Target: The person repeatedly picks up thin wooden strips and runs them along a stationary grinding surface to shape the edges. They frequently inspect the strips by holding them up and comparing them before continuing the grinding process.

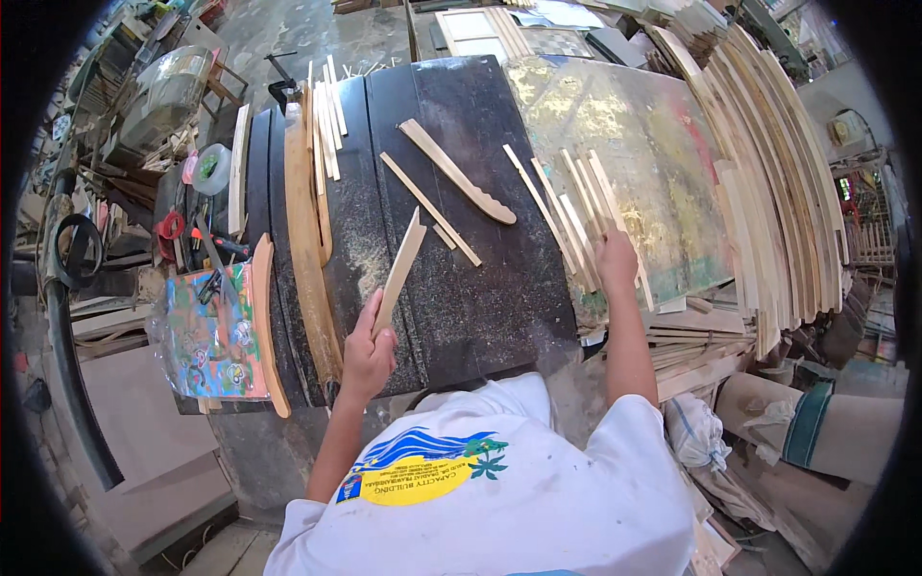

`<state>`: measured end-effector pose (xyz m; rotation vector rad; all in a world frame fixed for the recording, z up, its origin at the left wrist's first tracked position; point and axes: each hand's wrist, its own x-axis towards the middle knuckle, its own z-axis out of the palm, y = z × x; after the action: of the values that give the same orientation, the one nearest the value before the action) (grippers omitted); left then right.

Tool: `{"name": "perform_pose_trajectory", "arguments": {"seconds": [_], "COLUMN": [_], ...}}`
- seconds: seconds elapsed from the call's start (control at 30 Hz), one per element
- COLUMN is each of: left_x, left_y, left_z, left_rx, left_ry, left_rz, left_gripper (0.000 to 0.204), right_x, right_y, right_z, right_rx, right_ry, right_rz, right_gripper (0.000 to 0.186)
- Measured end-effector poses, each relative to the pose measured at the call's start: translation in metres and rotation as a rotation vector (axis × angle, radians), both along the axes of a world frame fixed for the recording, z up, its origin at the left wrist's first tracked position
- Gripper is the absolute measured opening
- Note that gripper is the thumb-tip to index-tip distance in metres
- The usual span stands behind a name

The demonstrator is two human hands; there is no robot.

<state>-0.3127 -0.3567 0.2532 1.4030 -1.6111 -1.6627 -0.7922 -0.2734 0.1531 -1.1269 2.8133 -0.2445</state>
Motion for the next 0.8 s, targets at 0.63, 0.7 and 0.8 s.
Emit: {"name": "perform_pose_trajectory", "arguments": {"seconds": [0.63, 0.7, 0.8], "left_x": [0.01, 0.013, 0.031], "left_y": [0.049, 0.055, 0.063], "left_z": [0.01, 0.008, 0.007], "left_rx": [0.329, 0.296, 0.388], "left_ry": [0.7, 0.785, 0.901], "left_rz": [0.418, 0.478, 0.488], "left_gripper": [0.03, 0.029, 0.032], "right_x": [0.254, 0.28, 0.311], "right_y": [-0.076, -0.081, -0.084], "right_z": [0.128, 0.126, 0.125], "right_rx": [-0.613, -0.595, -0.588], "right_ry": [-1.687, -1.796, -1.94], "right_rz": [0.172, 0.19, 0.244], "right_gripper": [0.02, 0.023, 0.031]}}
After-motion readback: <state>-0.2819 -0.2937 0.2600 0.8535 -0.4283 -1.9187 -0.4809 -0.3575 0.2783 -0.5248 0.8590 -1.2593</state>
